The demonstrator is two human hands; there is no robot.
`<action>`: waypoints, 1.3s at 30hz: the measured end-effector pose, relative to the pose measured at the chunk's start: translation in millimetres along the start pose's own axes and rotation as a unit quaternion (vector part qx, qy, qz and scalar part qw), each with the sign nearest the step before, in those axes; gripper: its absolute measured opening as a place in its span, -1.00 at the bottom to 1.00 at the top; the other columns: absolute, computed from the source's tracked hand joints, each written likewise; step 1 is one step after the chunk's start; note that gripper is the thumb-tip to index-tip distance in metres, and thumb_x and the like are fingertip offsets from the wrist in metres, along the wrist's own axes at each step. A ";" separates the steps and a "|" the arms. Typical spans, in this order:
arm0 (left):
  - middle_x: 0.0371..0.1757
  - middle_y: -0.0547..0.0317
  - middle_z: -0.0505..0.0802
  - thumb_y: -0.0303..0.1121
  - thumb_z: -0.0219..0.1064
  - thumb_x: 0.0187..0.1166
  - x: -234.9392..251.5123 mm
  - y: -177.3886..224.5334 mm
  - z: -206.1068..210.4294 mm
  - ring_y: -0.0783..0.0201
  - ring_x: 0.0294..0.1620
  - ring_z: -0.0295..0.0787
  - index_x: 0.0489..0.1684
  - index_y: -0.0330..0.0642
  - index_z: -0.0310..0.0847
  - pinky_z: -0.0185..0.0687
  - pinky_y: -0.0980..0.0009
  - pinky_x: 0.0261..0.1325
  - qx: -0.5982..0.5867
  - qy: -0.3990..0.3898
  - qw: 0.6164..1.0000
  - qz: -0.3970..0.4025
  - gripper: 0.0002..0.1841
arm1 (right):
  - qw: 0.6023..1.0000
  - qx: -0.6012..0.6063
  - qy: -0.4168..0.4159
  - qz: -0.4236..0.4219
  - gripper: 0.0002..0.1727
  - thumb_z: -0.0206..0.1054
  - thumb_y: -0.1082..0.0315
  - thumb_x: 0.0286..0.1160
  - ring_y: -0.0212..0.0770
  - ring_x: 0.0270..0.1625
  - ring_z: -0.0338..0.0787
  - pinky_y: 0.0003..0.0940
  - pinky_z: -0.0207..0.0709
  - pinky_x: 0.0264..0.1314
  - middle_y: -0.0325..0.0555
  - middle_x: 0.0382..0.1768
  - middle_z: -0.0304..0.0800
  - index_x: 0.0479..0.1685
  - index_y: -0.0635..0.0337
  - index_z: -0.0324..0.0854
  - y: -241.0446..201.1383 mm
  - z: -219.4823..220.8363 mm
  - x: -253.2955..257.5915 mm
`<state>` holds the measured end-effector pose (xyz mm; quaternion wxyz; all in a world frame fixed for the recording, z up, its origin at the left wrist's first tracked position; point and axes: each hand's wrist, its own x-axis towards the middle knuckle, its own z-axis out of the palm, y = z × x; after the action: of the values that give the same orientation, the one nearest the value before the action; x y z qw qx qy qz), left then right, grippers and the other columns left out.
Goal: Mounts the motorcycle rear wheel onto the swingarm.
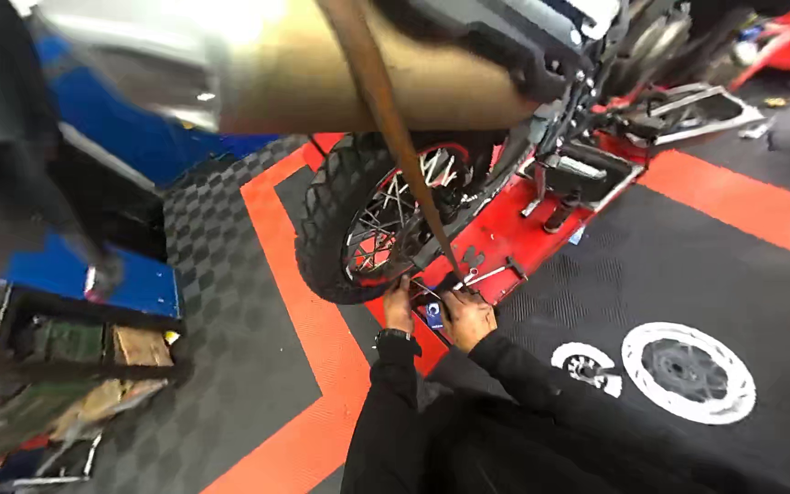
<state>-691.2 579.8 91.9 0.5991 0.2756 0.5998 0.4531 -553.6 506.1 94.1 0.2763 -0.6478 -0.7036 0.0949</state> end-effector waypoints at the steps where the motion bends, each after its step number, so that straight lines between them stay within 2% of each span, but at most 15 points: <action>1: 0.05 -0.11 0.89 -0.17 0.19 0.80 8.7 -0.8 -2.5 0.08 -0.02 0.88 0.37 -0.30 0.59 0.81 0.11 0.06 -0.002 -0.009 1.000 -0.015 -0.60 | 1.000 0.001 -0.006 0.014 -0.73 0.25 0.20 0.62 0.10 0.03 0.90 0.18 0.76 0.02 0.03 -0.01 0.90 0.06 0.08 0.80 -0.9 2.1 1.4; 4: 0.06 -0.12 0.88 -0.20 0.20 0.80 22.7 7.7 -6.6 0.07 -0.02 0.89 0.35 -0.32 0.59 0.82 0.12 0.08 0.042 -0.059 0.997 -0.042 -0.62 | 0.997 0.061 0.020 0.044 -0.75 0.31 0.19 0.58 0.00 -0.02 0.91 0.12 0.78 0.02 -0.03 -0.08 0.90 0.01 0.09 0.81 -6.6 7.0 10.2; 6: 0.05 -0.02 0.87 -0.10 0.21 0.78 25.7 11.3 -12.6 0.16 -0.05 0.85 0.33 -0.23 0.62 0.79 0.18 0.08 0.088 -0.097 0.990 -0.048 -0.59 | 0.970 0.200 0.045 0.128 -0.77 0.44 0.19 0.52 -0.13 -0.03 0.90 0.08 0.78 0.11 -0.13 -0.09 0.92 0.01 0.07 0.83 -17.6 13.8 11.8; 8: 0.00 0.01 0.87 -0.16 0.22 0.77 37.1 8.8 -14.1 0.19 -0.10 0.84 0.26 -0.24 0.63 0.79 0.20 0.01 0.076 -0.116 0.988 -0.061 -0.64 | 0.899 0.360 0.066 0.242 -0.73 0.53 0.24 0.45 -0.23 -0.09 0.88 -0.03 0.79 0.09 -0.17 -0.08 0.91 0.08 0.06 0.81 -28.7 25.1 15.1; 11: -0.07 -0.08 0.86 -0.31 0.16 0.79 44.8 8.0 -23.8 0.13 -0.20 0.82 0.21 -0.32 0.62 0.79 0.17 -0.11 0.035 -0.140 0.987 -0.075 -0.72 | 0.744 0.579 0.048 0.330 -0.65 0.42 0.46 0.52 -0.13 -0.07 0.90 -0.10 0.84 -0.01 -0.06 0.06 0.88 0.29 0.16 0.70 -36.6 40.6 17.9; 15: 0.18 -0.20 0.81 -0.50 0.06 0.79 37.3 22.9 -65.6 0.01 0.08 0.83 0.46 -0.39 0.44 0.76 0.04 0.18 0.113 -0.216 0.969 -0.047 -0.65 | 0.576 0.722 0.086 0.374 -0.57 0.22 0.41 0.72 -0.07 -0.16 0.87 -0.16 0.78 -0.12 0.07 -0.04 0.86 0.54 0.16 0.47 -48.0 54.7 3.5; 17: 0.14 -0.22 0.82 -0.54 0.09 0.75 28.3 32.5 -85.7 0.05 0.10 0.86 0.41 -0.48 0.45 0.81 0.11 0.20 0.251 -0.283 0.923 0.065 -0.67 | 0.501 0.746 0.122 0.421 -0.64 0.13 0.23 0.83 -0.15 -0.25 0.81 -0.20 0.76 -0.16 -0.04 -0.17 0.78 0.47 0.11 0.52 -68.2 61.2 4.3; 19: 0.00 -0.09 0.88 -0.51 0.16 0.69 21.4 46.3 -110.8 0.17 0.01 0.87 0.22 -0.47 0.61 0.81 0.19 0.18 0.404 -0.309 0.825 0.247 -0.73 | 0.456 0.770 0.117 0.430 -0.66 0.07 0.12 0.86 -0.27 -0.39 0.70 -0.30 0.68 -0.26 -0.17 -0.33 0.69 0.32 0.11 0.55 -100.1 70.1 10.9; 22: 0.10 -0.08 0.92 -0.39 0.23 0.60 19.9 86.4 -150.0 0.11 0.13 0.89 0.07 -0.35 0.82 0.79 0.15 0.25 0.476 -0.294 0.643 0.522 -0.70 | 0.453 0.794 0.111 0.389 -0.67 0.01 0.10 0.86 -0.32 -0.46 0.69 -0.39 0.63 -0.34 -0.21 -0.38 0.69 0.17 0.15 0.51 -138.7 89.9 26.1; 24: 0.17 -0.14 0.89 -0.33 0.29 0.56 17.5 127.8 -179.7 0.06 0.29 0.82 -0.05 -0.32 0.85 0.71 0.14 0.42 0.383 -0.297 0.614 0.623 -0.73 | 0.473 0.767 0.181 0.394 -0.63 0.03 0.13 0.87 -0.22 -0.34 0.82 -0.31 0.73 -0.22 -0.06 -0.27 0.80 0.30 0.24 0.48 -154.2 106.6 34.3; 26: 0.35 0.01 0.76 -0.24 0.30 0.60 18.3 168.5 -203.7 0.15 0.56 0.56 0.00 -0.19 0.69 0.41 0.17 0.64 0.320 -0.273 0.617 0.665 -0.77 | 0.507 0.685 0.291 0.435 -0.62 0.03 0.17 0.89 -0.10 -0.29 0.88 -0.19 0.78 -0.21 0.05 -0.23 0.86 0.35 0.30 0.46 -154.5 125.9 46.6; 30: 0.84 -0.35 0.09 0.12 0.37 0.50 58.2 214.3 -215.8 0.03 0.88 -0.02 0.77 -0.47 -0.01 0.05 0.16 0.85 0.363 -0.229 0.651 0.626 0.01 | 0.570 0.491 0.458 0.474 -0.64 0.10 0.13 0.85 -0.14 -0.25 0.93 -0.12 0.85 -0.13 -0.06 -0.21 0.93 0.23 0.22 0.60 -137.7 177.0 78.7; 32: 0.85 -0.44 0.02 0.21 0.43 0.35 78.5 221.5 -202.3 -0.09 0.88 -0.02 0.83 -0.48 -0.16 0.08 0.08 0.84 0.384 -0.248 0.673 0.581 0.20 | 0.590 0.419 0.498 0.477 -0.67 0.16 0.12 0.80 -0.19 -0.21 0.94 -0.08 0.87 -0.04 -0.13 -0.19 0.94 0.20 0.16 0.62 -133.0 185.3 92.9; 35: 0.82 -0.41 0.14 0.01 0.57 0.19 94.5 217.4 -180.1 -0.05 0.82 0.15 0.87 -0.38 -0.23 0.13 0.14 0.81 0.408 -0.254 0.700 0.529 0.25 | 0.600 0.346 0.555 0.461 -0.69 0.17 0.11 0.77 -0.23 -0.26 0.93 -0.12 0.85 -0.14 -0.18 -0.20 0.94 0.14 0.12 0.64 -128.9 185.0 110.8; 39: 0.75 -0.44 0.28 0.00 0.59 0.07 114.6 195.7 -166.1 -0.02 0.77 0.26 0.85 -0.44 -0.16 0.17 0.25 0.78 0.365 -0.212 0.695 0.582 0.28 | 0.623 0.247 0.581 0.461 -0.69 0.20 0.04 0.76 -0.31 -0.25 0.90 -0.13 0.81 -0.08 -0.27 -0.27 0.91 0.07 0.04 0.70 -116.4 186.5 121.5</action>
<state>-908.6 730.0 187.8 0.1789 0.8553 0.2953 0.3863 -750.0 648.5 29.0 0.6974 -0.7151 0.0439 -0.0166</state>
